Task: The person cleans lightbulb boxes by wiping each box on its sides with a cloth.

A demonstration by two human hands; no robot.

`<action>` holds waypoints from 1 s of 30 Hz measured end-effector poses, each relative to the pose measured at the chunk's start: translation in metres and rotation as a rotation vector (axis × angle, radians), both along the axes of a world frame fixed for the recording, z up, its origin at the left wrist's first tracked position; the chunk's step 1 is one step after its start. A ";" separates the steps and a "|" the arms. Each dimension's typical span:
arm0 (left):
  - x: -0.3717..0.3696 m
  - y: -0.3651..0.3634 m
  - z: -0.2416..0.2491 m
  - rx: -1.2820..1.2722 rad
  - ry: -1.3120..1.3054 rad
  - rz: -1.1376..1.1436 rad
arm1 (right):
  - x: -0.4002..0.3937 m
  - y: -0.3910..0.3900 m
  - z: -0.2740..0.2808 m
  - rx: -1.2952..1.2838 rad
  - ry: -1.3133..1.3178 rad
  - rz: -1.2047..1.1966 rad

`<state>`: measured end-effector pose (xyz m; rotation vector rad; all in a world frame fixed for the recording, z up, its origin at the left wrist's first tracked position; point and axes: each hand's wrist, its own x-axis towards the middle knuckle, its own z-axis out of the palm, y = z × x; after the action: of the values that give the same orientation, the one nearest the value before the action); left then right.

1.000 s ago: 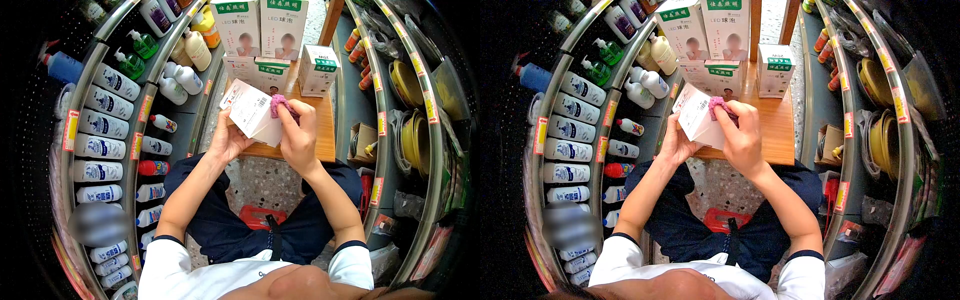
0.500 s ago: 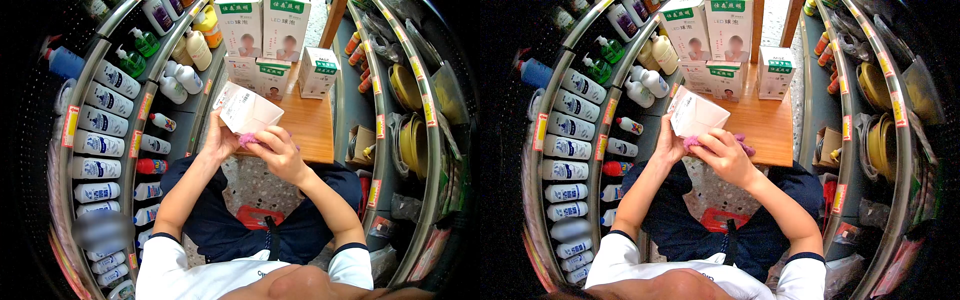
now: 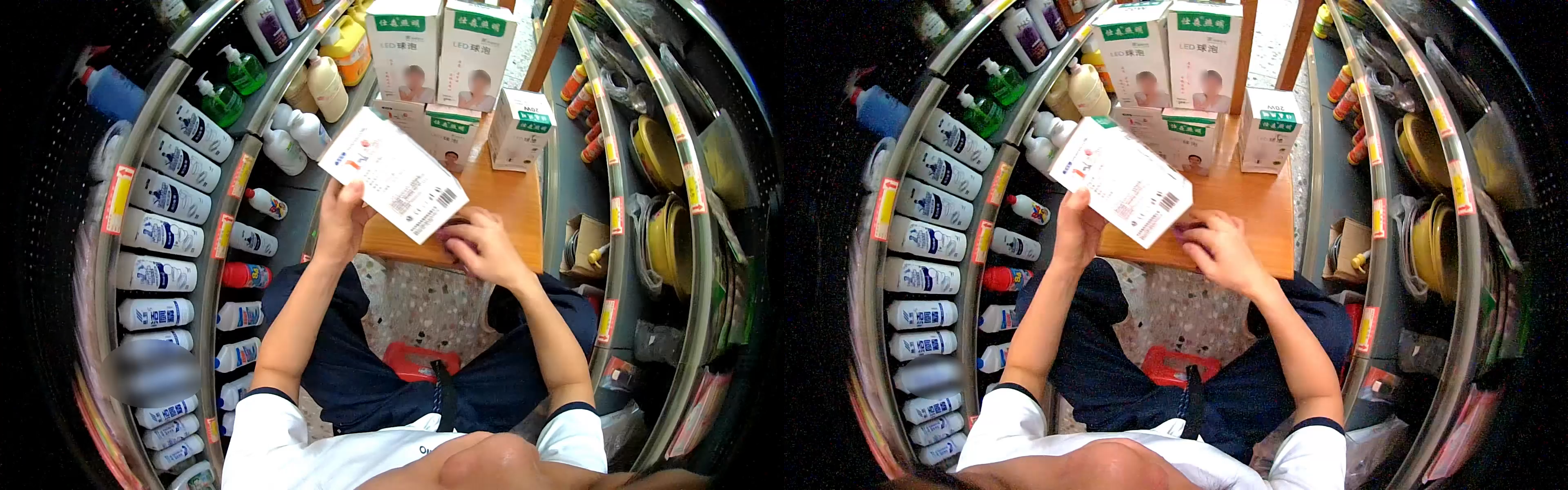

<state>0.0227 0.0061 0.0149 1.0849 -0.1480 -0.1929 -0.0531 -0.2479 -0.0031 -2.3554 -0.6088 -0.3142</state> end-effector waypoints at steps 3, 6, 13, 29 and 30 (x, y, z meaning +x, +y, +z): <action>0.001 -0.009 0.003 0.087 -0.166 0.045 | 0.010 -0.009 0.014 0.255 -0.002 -0.245; -0.006 -0.025 0.016 0.092 -0.217 0.005 | 0.012 -0.027 0.031 0.515 0.067 -0.292; -0.009 -0.062 0.011 0.366 -0.490 0.006 | -0.007 -0.019 0.044 0.315 -0.289 -0.222; -0.017 -0.144 -0.013 0.546 -0.668 0.007 | -0.007 -0.060 0.007 0.331 -0.082 -0.503; -0.020 -0.147 -0.014 0.563 -0.658 -0.002 | -0.003 -0.065 0.008 0.424 -0.027 -0.468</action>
<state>0.0032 -0.1409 0.0010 1.6828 -0.7170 0.1410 -0.0566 -0.3132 0.0051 -2.0530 0.0161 -0.6178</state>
